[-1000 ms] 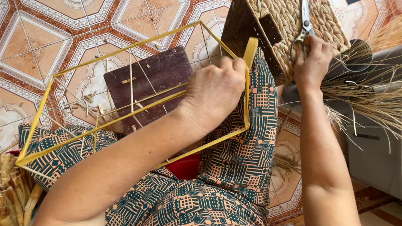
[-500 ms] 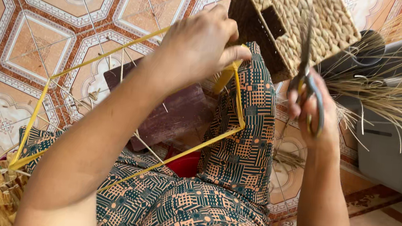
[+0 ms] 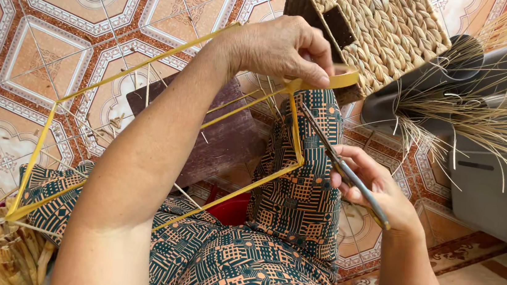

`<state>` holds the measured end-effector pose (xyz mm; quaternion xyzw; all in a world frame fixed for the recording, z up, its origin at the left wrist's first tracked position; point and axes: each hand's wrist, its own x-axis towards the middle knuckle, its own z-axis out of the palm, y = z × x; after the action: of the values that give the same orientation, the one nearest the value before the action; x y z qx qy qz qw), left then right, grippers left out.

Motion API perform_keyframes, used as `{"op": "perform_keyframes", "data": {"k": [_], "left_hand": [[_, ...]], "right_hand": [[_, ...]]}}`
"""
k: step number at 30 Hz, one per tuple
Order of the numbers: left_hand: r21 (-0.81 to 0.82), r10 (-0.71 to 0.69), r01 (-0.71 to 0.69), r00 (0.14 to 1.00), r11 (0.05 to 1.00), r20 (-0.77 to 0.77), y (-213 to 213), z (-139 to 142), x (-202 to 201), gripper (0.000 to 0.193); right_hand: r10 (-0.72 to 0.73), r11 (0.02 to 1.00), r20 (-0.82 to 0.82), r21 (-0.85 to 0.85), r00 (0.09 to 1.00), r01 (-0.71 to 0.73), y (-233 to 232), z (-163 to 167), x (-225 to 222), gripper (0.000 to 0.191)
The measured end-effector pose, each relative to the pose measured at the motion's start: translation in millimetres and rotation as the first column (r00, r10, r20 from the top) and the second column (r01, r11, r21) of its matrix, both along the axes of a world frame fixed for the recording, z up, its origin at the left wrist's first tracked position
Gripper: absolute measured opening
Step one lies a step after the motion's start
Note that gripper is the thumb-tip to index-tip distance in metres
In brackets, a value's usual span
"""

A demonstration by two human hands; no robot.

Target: The person sits on the floor and assembles a wire frame by wrapping it with yellow tape. They use scissors to cut the tape and secure the frame structure. The person handles a woven basket and a bundle of dried plant material nearby.

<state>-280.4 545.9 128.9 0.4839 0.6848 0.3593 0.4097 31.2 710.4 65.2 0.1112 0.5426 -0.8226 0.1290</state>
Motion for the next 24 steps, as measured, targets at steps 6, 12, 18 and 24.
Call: {"op": "perform_keyframes", "data": {"k": [6,12,18,24], "left_hand": [[0.244,0.092,-0.044,0.978,0.969,-0.189,-9,-2,11,0.024],[0.325,0.089,-0.013,0.971,0.946,-0.220,-10,7,10,0.023],[0.286,0.092,-0.018,0.964,0.958,-0.248,-10,19,20,0.019],[0.328,0.114,-0.020,0.956,0.944,-0.269,-12,19,23,0.020]], "right_hand": [[0.009,0.996,-0.102,0.091,0.995,0.001,-10,7,-24,0.081],[-0.005,0.994,-0.133,0.103,0.991,0.019,-17,12,-45,0.078],[-0.002,0.993,-0.153,0.113,0.988,0.020,-19,20,-52,0.073],[-0.049,0.985,-0.100,0.163,0.994,0.065,-22,17,-53,0.067]]}}
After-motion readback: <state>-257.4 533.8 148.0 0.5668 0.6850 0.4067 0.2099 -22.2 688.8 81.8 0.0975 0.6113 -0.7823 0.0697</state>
